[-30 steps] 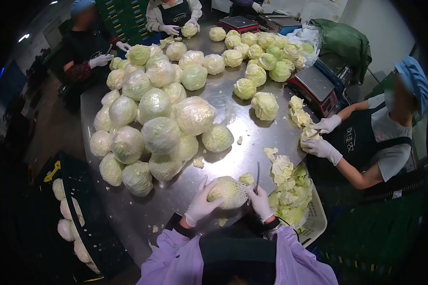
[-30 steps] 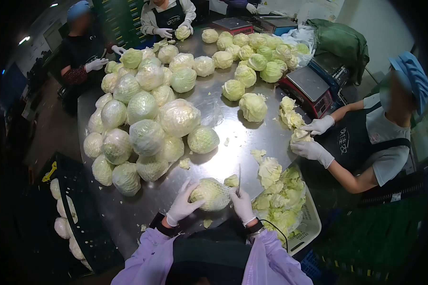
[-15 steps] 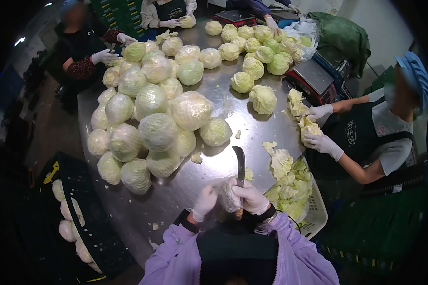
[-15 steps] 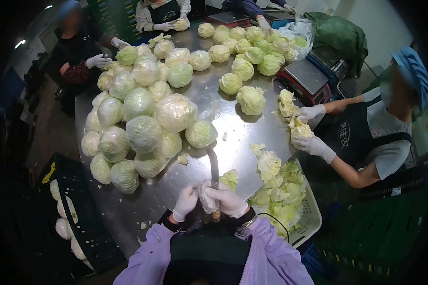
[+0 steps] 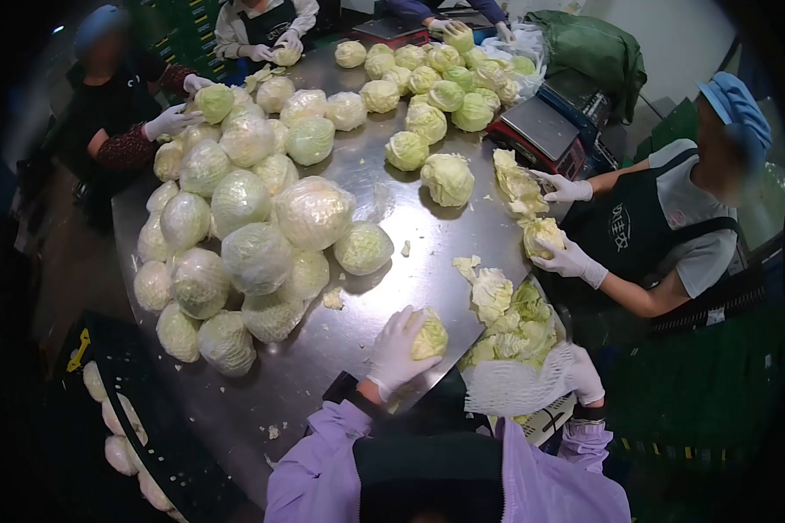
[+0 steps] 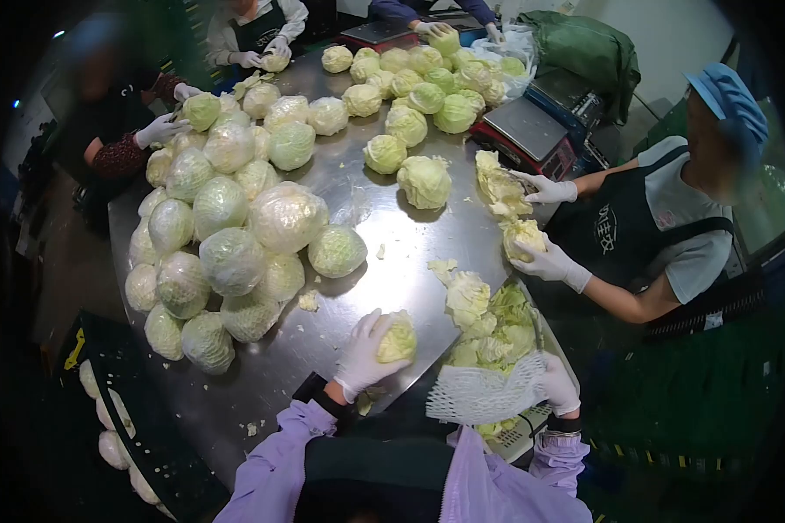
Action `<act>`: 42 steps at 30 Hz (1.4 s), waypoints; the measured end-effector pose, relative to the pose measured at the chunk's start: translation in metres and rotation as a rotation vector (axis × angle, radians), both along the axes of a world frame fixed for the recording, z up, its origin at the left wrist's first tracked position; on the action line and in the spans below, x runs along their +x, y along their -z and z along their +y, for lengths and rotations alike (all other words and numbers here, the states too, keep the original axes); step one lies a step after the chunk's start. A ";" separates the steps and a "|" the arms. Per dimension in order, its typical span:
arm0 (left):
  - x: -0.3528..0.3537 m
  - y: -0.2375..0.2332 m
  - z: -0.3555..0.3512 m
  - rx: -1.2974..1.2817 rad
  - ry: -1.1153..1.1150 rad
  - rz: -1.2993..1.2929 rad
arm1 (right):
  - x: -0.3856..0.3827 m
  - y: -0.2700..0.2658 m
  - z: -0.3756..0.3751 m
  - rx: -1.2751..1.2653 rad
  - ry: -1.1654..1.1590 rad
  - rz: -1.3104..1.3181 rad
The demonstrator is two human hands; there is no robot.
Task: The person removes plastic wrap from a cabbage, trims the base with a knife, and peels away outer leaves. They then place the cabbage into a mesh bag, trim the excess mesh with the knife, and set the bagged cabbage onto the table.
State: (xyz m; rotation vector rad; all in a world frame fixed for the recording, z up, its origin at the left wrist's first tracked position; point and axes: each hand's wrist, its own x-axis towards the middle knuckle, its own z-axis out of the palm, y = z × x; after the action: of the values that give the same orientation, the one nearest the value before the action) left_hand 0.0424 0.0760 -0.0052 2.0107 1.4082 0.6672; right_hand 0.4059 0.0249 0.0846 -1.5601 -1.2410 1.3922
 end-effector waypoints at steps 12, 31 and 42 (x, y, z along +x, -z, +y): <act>-0.064 0.043 0.002 -0.728 -0.226 -1.212 | -0.112 0.089 0.082 0.566 -0.120 -0.750; -0.056 -0.004 -0.059 0.010 -0.140 -0.163 | -0.161 0.078 -0.012 0.288 -0.473 -0.663; -0.014 -0.009 -0.041 -0.182 -0.180 0.045 | -0.177 0.069 -0.020 0.287 -0.379 -0.689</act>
State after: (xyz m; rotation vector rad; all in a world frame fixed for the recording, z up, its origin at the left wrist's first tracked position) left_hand 0.0280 0.0350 0.0037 1.7834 1.6292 0.5499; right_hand 0.2290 0.0047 0.0151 -1.7098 -2.1320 0.8270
